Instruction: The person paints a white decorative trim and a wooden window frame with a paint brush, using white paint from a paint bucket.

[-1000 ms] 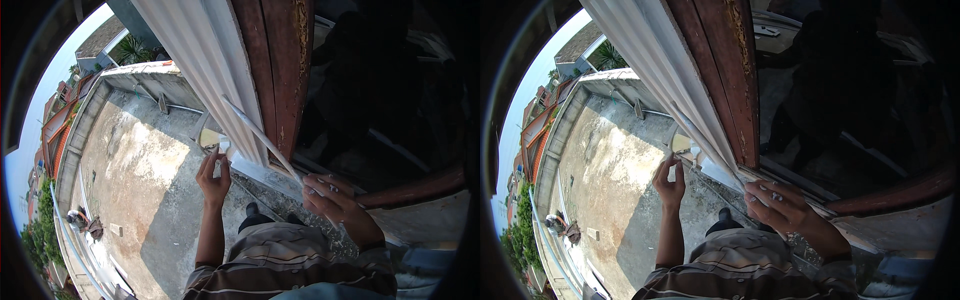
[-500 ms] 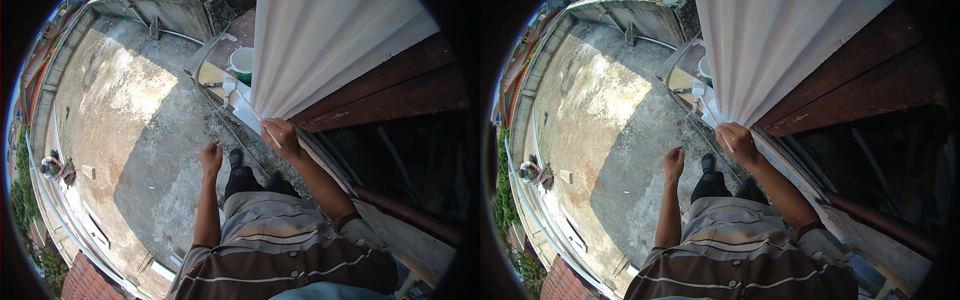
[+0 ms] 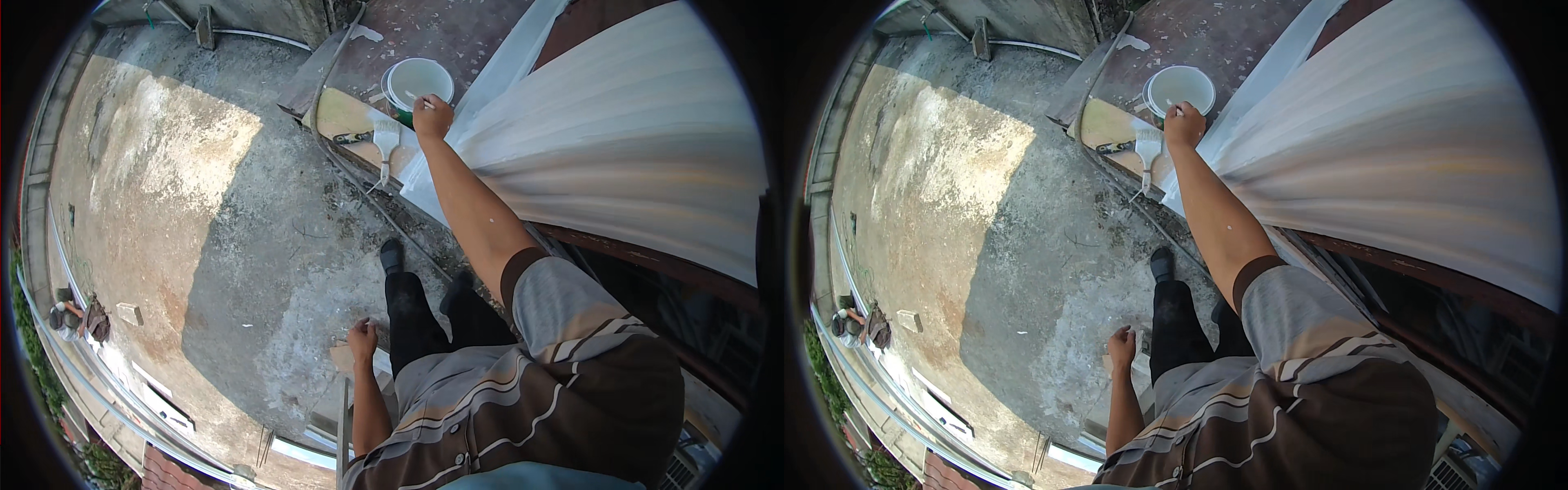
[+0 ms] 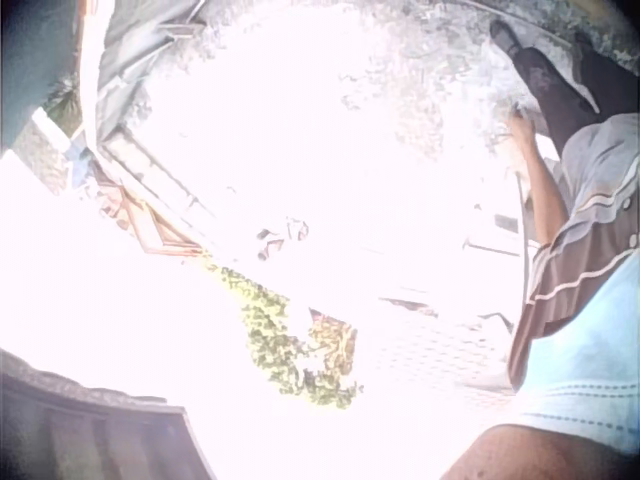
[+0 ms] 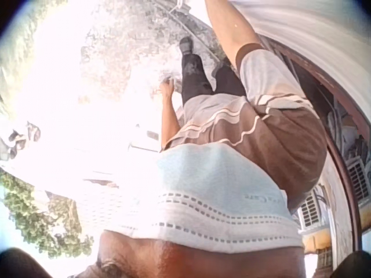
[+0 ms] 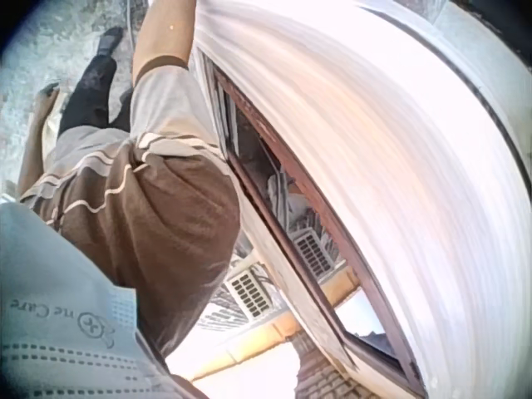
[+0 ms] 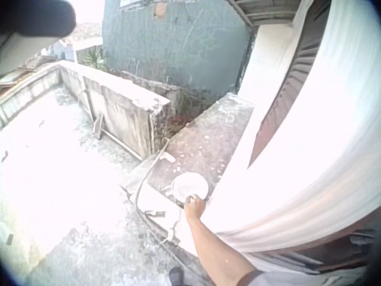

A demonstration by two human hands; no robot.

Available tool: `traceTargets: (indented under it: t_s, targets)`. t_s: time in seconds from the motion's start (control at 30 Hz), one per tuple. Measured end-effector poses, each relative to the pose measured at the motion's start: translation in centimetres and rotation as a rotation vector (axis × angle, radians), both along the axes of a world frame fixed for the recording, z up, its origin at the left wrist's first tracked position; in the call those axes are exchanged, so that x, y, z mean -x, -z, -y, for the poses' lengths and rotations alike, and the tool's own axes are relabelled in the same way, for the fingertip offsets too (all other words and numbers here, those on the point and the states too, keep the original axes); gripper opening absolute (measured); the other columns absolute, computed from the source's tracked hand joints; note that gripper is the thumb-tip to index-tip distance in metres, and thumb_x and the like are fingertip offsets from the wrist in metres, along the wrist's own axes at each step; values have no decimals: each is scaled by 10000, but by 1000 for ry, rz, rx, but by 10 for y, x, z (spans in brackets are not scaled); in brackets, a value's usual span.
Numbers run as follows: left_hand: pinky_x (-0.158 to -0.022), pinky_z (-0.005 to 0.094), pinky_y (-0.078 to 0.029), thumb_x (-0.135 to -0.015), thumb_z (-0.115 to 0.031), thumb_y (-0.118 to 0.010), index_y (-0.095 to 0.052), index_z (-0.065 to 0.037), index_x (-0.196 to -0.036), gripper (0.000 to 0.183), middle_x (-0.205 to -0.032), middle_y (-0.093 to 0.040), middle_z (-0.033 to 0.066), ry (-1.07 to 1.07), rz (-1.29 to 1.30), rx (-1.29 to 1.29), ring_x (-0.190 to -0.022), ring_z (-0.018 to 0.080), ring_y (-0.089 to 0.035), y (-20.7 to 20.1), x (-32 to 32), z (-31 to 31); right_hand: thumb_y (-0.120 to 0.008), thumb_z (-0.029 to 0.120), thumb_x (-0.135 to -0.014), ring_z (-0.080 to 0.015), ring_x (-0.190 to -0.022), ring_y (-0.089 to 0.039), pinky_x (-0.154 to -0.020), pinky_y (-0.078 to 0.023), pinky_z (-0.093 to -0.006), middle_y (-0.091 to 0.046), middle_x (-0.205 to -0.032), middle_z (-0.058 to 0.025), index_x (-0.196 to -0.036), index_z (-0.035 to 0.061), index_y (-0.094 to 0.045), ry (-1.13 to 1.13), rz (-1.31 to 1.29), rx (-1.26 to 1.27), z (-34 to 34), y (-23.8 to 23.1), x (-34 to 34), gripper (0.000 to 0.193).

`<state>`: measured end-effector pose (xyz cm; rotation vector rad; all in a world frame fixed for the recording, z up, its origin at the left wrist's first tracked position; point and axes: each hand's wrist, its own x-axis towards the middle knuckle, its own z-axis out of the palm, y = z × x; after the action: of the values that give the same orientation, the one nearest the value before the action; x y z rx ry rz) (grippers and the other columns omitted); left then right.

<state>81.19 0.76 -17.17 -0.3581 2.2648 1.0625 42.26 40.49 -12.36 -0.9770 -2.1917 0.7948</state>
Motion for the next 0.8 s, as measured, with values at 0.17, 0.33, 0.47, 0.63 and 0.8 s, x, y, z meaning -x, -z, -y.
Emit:
traceTargets:
  t_s: [0.17,0.33,0.47,0.63,0.8]
  targets:
    - [-747,382,-570,-894,-205,-683,-733,9,-1130,322,-845,-756,187,-70,73,80,-770,283,-743,16,-30,50,-724,200,-793,-365,-843,-730,-787,-587,-444,-753,-876,-157,-877,88,-786,8,200,127,-13,35,51,153]
    - [-753,379,-572,-882,-165,-694,-737,9,-1127,303,-859,-757,198,-74,169,114,-786,290,-746,14,-34,60,-721,204,-799,-357,-876,-733,-812,-588,-439,-759,-904,-152,-900,87,-792,64,268,240,-30,62,62,170]
    - [-705,354,-564,-900,-193,-693,-747,8,-1126,307,-844,-758,189,-92,191,119,-753,256,-740,18,-35,75,-714,202,-807,-356,-879,-734,-817,-589,-433,-760,-910,-154,-902,88,-795,108,279,174,-28,78,66,169]
    - [-757,371,-574,-896,-182,-677,-737,25,-1126,315,-866,-758,201,-23,188,101,-791,285,-748,12,-9,64,-715,210,-809,-347,-789,-744,-769,-600,-420,-755,-813,-159,-878,57,-791,152,110,327,-53,85,66,184]
    - [-756,355,-573,-904,-189,-670,-738,33,-1130,324,-867,-758,208,-17,135,115,-792,275,-752,6,13,62,-703,152,-888,-254,-562,-730,-567,-584,-325,-746,-741,-157,-922,-48,-749,173,-113,327,-32,66,54,208]
